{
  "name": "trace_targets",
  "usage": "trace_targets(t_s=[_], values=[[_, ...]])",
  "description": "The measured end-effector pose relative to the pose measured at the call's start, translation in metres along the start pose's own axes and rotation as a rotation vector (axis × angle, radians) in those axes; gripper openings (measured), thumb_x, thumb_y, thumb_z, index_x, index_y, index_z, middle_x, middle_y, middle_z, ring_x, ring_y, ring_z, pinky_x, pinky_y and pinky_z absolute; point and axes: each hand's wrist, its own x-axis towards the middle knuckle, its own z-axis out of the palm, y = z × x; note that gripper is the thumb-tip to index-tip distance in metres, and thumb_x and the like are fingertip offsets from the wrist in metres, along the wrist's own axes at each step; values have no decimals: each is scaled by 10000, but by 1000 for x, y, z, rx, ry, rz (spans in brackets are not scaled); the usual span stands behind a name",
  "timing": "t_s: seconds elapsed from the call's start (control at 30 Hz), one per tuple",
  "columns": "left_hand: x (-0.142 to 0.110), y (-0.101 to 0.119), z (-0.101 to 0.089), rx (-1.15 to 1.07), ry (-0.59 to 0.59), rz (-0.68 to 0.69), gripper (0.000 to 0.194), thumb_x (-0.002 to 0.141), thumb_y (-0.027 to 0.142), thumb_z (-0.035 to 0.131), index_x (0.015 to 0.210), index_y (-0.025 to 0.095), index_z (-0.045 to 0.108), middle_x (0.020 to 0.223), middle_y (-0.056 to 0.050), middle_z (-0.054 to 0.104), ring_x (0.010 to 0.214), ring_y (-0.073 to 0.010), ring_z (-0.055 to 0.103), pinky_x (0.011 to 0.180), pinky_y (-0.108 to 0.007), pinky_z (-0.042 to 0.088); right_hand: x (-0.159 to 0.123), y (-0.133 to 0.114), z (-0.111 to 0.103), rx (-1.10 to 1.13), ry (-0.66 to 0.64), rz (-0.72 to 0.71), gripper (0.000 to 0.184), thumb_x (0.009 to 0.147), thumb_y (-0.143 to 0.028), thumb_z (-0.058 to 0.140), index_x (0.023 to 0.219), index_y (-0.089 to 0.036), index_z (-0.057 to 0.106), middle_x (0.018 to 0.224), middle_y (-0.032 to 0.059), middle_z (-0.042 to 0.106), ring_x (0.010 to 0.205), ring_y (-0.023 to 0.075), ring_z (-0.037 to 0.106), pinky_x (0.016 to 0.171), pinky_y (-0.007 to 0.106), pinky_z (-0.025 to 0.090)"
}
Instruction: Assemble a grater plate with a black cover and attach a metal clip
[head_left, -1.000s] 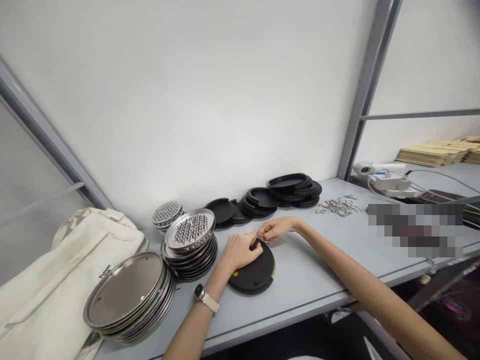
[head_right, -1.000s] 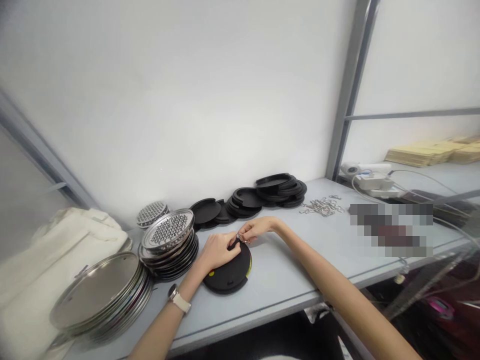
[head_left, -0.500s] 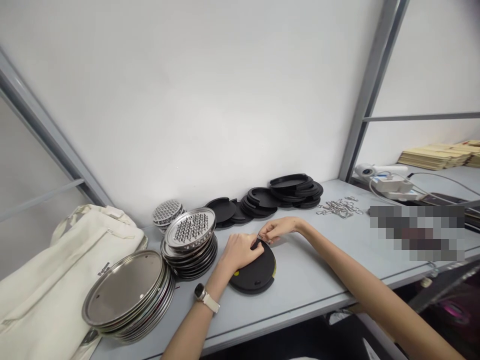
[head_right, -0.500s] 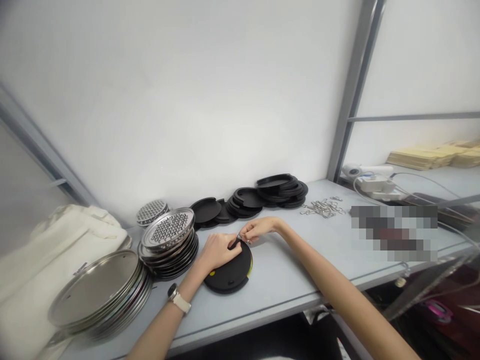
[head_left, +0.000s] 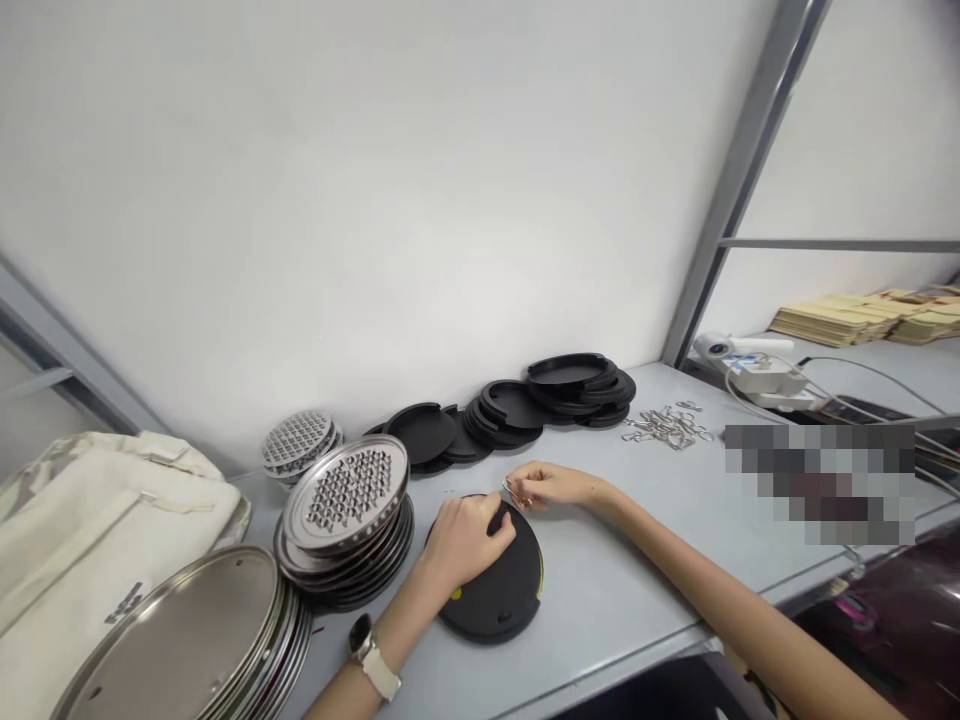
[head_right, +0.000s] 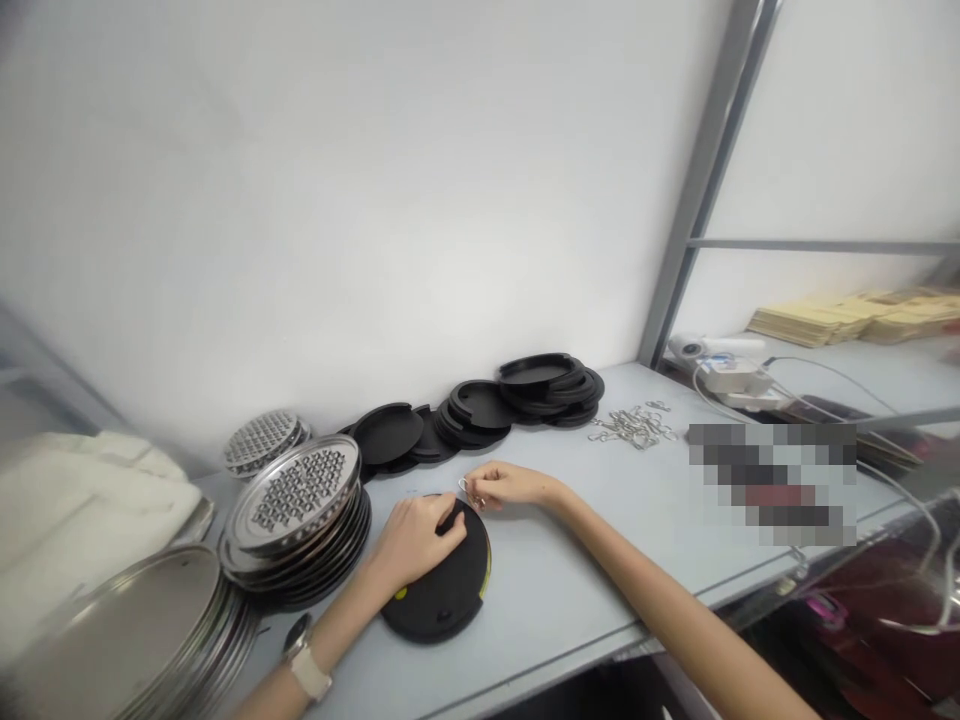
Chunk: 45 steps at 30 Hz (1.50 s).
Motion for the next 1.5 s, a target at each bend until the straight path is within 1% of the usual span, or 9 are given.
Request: trace_targets(t_s=[0.27, 0.37, 0.5, 0.63, 0.83, 1.03, 1.17, 1.27, 1.5], values=[[-3, 1, 1, -54, -47, -38, 111, 846, 276, 454, 780, 212, 516, 742, 7, 639, 669, -169, 593, 558, -276, 280, 3, 4, -8, 73, 53, 38, 242, 840, -324, 500, 708, -129, 555, 703, 10, 598, 469, 46, 386, 486, 184, 319], [-3, 1, 1, -71, -60, -55, 88, 834, 259, 462, 774, 216, 510, 734, 14, 631, 686, -173, 595, 571, -280, 297, 4, 6, -13, 45, 56, 60, 409, 888, -460, 457, 693, -117, 564, 625, 1, 551, 452, 46, 372, 469, 187, 293], [-4, 0, 1, -91, -82, -82, 90, 831, 244, 454, 766, 216, 509, 739, 14, 630, 691, -176, 597, 581, -286, 311, 6, 7, -13, 110, 94, 52, 461, 861, -556, 470, 650, -148, 507, 474, -68, 390, 432, 57, 328, 491, 200, 319], [-4, 0, 3, -80, -106, -88, 77, 825, 248, 461, 783, 221, 520, 739, 8, 630, 681, -180, 593, 584, -293, 320, 6, 5, -1, 88, 148, 80, 454, 849, -577, 471, 650, -169, 454, 584, -37, 449, 485, 77, 365, 485, 209, 295], [-6, 0, 2, -71, -110, -78, 82, 829, 258, 464, 788, 216, 521, 753, -2, 635, 698, -187, 601, 605, -297, 354, 13, 2, 27, -120, 270, 0, 447, 903, -521, 400, 609, -190, 339, 581, -49, 312, 552, 103, 300, 521, 231, 245], [-8, 0, -2, -56, -97, -103, 94, 829, 277, 470, 802, 210, 529, 744, -13, 633, 687, -191, 596, 618, -295, 377, 20, 2, 34, -92, 253, 3, 460, 898, -522, 409, 601, -199, 272, 586, -59, 234, 546, 99, 244, 509, 232, 217], [-9, 0, -2, -57, -103, -115, 102, 837, 290, 463, 813, 214, 527, 754, -9, 636, 691, -196, 597, 617, -297, 380, 16, -4, 27, -153, 283, -16, 438, 904, -504, 417, 608, -182, 386, 613, -41, 348, 592, 113, 350, 562, 234, 287], [-9, -1, -2, -69, -108, -116, 106, 839, 297, 462, 816, 216, 527, 765, -5, 638, 698, -196, 601, 619, -300, 378, 10, -10, 16, -158, 296, -22, 403, 893, -517, 434, 708, -173, 531, 754, 3, 480, 672, 134, 446, 628, 249, 357], [-6, -1, -5, -87, -115, -115, 100, 831, 264, 464, 774, 207, 522, 734, -3, 633, 687, -177, 602, 589, -288, 350, -1, -10, -3, -89, 396, -54, 353, 877, -510, 477, 765, -178, 522, 786, 12, 499, 736, 148, 463, 670, 256, 376]])
